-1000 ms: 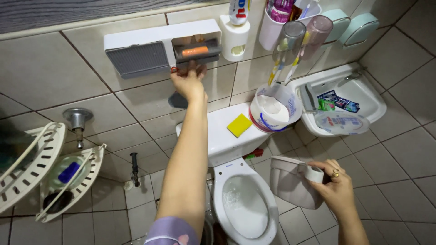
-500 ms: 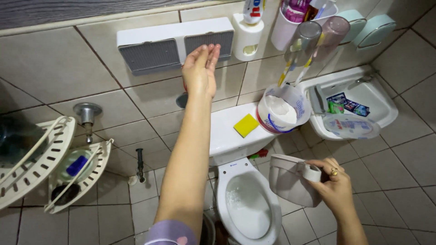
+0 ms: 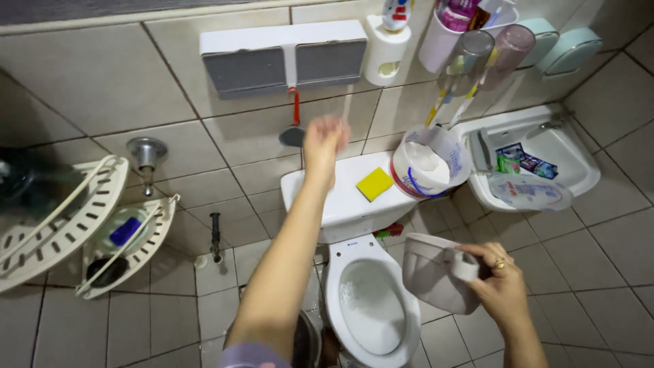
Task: Cleaning the exterior of a toilet, scrubbing the tank and surrounding walls with a sponge, and reorganizing bathroom supplies.
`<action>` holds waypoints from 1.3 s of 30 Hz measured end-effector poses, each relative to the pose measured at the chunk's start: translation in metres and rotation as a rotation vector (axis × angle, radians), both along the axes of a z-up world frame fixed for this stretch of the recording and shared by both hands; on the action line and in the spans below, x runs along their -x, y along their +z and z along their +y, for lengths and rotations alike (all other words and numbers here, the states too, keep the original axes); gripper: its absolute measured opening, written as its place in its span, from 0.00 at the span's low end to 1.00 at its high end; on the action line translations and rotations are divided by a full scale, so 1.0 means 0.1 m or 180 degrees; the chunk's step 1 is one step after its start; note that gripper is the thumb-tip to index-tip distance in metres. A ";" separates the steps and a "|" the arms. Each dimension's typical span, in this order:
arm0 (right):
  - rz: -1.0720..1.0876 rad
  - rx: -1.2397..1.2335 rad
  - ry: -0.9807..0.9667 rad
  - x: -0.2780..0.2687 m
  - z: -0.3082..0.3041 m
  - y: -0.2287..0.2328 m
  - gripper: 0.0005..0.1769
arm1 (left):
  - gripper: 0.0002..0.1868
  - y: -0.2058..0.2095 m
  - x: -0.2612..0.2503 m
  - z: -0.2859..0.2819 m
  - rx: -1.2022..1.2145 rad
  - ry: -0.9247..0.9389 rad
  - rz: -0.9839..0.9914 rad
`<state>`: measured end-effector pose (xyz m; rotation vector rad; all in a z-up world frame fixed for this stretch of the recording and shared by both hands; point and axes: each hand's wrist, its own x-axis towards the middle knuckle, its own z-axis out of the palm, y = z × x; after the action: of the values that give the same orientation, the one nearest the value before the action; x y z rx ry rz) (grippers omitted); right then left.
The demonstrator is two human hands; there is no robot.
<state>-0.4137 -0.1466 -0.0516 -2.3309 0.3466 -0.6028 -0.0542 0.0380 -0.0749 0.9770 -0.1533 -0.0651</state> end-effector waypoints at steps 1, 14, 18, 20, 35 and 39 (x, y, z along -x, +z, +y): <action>0.0010 0.0003 0.0023 -0.02 0.02 -0.07 0.16 | 0.10 -0.30 0.15 0.08 0.0003 0.0023 0.0010; 0.0564 0.1095 0.2605 -0.61 2.06 -2.27 0.24 | 0.18 -1.56 2.66 2.26 -0.2107 -0.1401 0.2108; 0.0329 0.0762 0.2958 -0.63 2.80 -2.55 0.14 | 0.12 -1.99 3.00 2.83 -0.2211 -0.0891 0.2252; 0.0483 0.0851 0.3121 -0.58 3.03 -2.88 0.16 | 0.11 -1.85 3.08 2.96 -0.1935 -0.0987 0.2959; 0.1767 -0.0543 0.2030 -0.23 2.23 -4.02 0.12 | 0.48 -4.41 2.82 3.40 -0.3267 -0.1863 0.5065; 0.2830 -0.0714 0.0930 -0.02 1.80 -4.34 0.15 | 0.20 -6.20 3.12 3.71 -0.4422 -0.2818 0.3843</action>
<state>-0.4113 0.0337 -0.4855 -2.2400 0.4232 0.6165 -0.3659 0.4088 -0.6948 1.9768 0.6935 -1.7220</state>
